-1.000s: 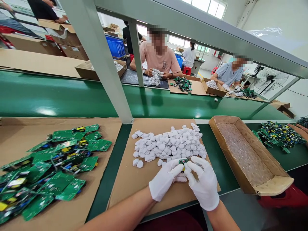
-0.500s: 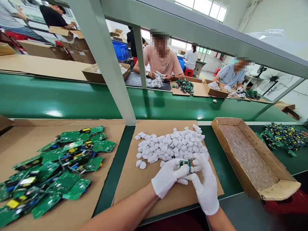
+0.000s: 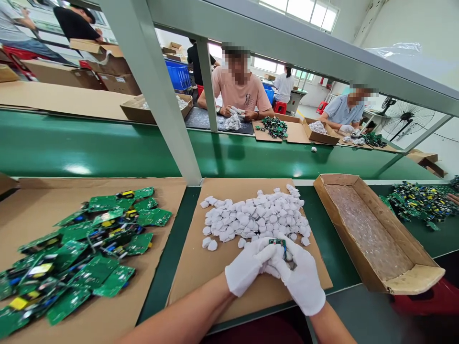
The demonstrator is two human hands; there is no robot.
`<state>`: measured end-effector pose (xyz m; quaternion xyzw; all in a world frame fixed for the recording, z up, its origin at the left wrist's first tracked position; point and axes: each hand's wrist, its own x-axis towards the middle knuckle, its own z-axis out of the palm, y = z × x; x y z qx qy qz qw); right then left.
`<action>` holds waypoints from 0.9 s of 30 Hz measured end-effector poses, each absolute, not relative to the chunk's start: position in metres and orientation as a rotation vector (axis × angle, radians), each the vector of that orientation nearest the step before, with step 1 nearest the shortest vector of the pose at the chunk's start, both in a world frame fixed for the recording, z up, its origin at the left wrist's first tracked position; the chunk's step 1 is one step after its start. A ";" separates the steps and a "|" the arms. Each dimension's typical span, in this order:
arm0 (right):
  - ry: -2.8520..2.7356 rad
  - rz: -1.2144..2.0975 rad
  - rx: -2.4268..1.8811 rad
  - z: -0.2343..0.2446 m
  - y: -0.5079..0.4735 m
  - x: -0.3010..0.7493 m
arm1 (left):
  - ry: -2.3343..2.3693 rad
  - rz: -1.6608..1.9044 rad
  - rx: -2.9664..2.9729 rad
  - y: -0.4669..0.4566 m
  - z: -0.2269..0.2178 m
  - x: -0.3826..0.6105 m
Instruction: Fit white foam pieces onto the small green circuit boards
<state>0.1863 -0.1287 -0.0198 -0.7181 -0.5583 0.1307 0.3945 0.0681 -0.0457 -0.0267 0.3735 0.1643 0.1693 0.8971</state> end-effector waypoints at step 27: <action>-1.521 0.342 -1.527 -0.028 -0.139 0.183 | 0.433 0.464 0.802 -0.052 -0.025 0.072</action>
